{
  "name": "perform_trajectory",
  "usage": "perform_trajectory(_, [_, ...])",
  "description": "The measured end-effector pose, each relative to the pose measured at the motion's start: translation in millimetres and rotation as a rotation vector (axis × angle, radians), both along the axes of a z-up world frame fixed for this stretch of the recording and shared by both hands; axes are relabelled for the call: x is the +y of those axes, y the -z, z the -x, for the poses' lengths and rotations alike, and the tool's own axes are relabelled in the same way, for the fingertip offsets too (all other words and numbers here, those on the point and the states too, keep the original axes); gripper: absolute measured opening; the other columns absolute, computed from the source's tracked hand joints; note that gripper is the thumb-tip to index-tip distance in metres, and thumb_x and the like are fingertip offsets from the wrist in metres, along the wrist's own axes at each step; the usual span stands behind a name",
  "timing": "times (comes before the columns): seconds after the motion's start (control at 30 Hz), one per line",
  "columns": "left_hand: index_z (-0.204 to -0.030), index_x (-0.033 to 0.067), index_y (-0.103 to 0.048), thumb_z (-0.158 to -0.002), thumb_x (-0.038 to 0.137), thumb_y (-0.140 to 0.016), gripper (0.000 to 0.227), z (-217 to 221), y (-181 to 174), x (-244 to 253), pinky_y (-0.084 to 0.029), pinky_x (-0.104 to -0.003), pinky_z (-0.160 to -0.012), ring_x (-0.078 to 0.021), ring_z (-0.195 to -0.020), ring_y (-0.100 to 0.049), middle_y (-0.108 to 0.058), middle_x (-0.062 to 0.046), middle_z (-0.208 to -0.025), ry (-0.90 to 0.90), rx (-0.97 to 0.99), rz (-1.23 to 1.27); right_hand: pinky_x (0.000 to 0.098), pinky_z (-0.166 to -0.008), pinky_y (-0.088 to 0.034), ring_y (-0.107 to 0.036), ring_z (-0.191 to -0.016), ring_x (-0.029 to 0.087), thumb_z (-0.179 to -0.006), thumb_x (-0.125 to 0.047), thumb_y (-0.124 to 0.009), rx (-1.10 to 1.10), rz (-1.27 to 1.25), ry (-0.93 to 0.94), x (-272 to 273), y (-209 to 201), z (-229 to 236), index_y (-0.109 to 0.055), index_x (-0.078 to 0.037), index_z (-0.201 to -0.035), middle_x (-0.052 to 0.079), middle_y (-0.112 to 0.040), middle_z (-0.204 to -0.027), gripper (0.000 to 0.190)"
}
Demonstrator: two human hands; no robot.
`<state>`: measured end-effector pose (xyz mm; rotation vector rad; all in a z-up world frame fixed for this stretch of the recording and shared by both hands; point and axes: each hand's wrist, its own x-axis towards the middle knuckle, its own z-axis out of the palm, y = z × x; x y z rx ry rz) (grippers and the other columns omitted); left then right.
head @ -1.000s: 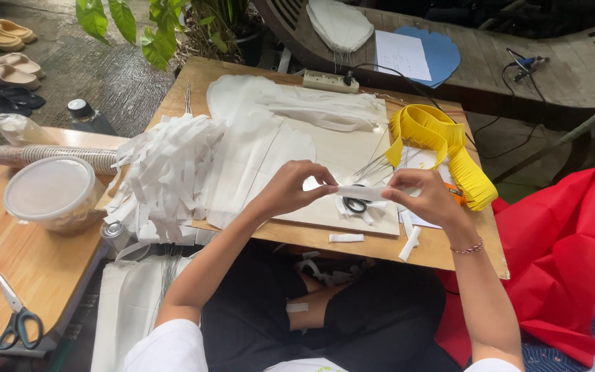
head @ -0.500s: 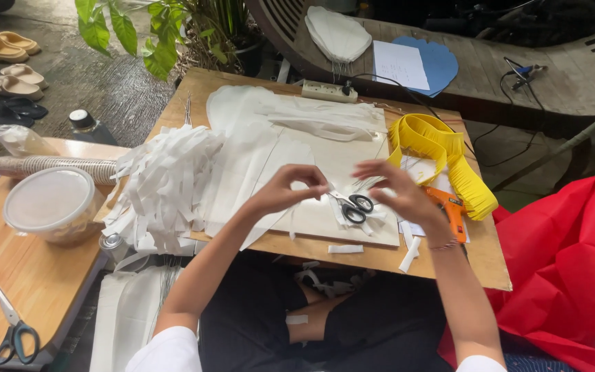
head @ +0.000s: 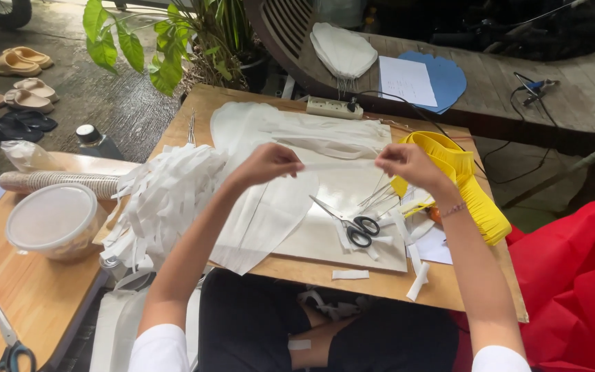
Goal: Organizing and preparing small strips of white fabric by rolling or folding them on a workbench.
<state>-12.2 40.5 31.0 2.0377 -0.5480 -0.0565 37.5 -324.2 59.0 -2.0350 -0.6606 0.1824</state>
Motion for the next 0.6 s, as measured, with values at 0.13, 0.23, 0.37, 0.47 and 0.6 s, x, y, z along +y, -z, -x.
perform_trajectory(0.13, [-0.101, 0.0103, -0.078, -0.09, 0.022, -0.072, 0.018, -73, 23, 11, -0.054, -0.037, -0.082, -0.0236, -0.072, -0.074, -0.078, -0.006, -0.078, -0.137, -0.091, -0.171, 0.0288, -0.063, -0.052, -0.063, -0.062, 0.014, -0.091, -0.012, -0.077, 0.002, -0.052, 0.124, -1, 12, -63, -0.074, -0.001, -0.102, 0.009, -0.067, -0.073, 0.016])
perform_trajectory(0.23, [-0.101, 0.0193, -0.08, -0.089, 0.029, -0.074, 0.017, -127, 54, 12, -0.056, -0.042, -0.086, -0.0319, -0.089, -0.073, -0.078, -0.004, -0.09, -0.417, -0.294, -0.309, 0.023, -0.058, -0.058, -0.07, -0.066, 0.014, -0.084, -0.019, -0.08, -0.102, 0.044, 0.328, 3, 41, -119, -0.079, -0.013, -0.098, 0.007, -0.074, -0.078, 0.015])
perform_trajectory(0.37, [-0.142, 0.0151, -0.053, -0.092, 0.031, -0.076, 0.058, -117, 70, 0, -0.03, -0.056, -0.107, -0.0334, -0.131, -0.048, -0.056, -0.012, -0.139, -0.797, -0.349, -0.591, 0.0558, -0.097, -0.05, -0.058, -0.122, 0.032, -0.088, -0.047, -0.075, -0.327, 0.635, 0.48, 10, 70, -131, -0.058, -0.031, -0.142, 0.005, -0.059, -0.133, 0.059])
perform_trajectory(0.47, [-0.147, 0.0113, -0.048, -0.09, 0.032, -0.077, 0.067, -99, 99, 0, -0.021, -0.063, -0.11, -0.0374, -0.136, -0.044, -0.052, -0.016, -0.144, -0.668, -0.267, -0.638, 0.0583, -0.102, -0.043, -0.047, -0.134, 0.032, -0.091, -0.046, -0.071, -0.373, 0.804, 0.416, 13, 67, -96, -0.054, -0.031, -0.148, 0.006, -0.053, -0.143, 0.061])
perform_trajectory(0.6, [-0.143, 0.0112, -0.054, -0.091, 0.034, -0.073, 0.06, -70, 120, -2, -0.015, -0.07, -0.11, -0.0392, -0.139, -0.045, -0.055, -0.018, -0.142, -0.424, -0.177, -0.69, 0.0558, -0.104, -0.045, -0.059, -0.128, 0.034, -0.093, -0.033, -0.072, -0.289, 0.73, 0.167, 19, 39, -17, -0.068, -0.017, -0.13, 0.009, -0.07, -0.125, 0.04])
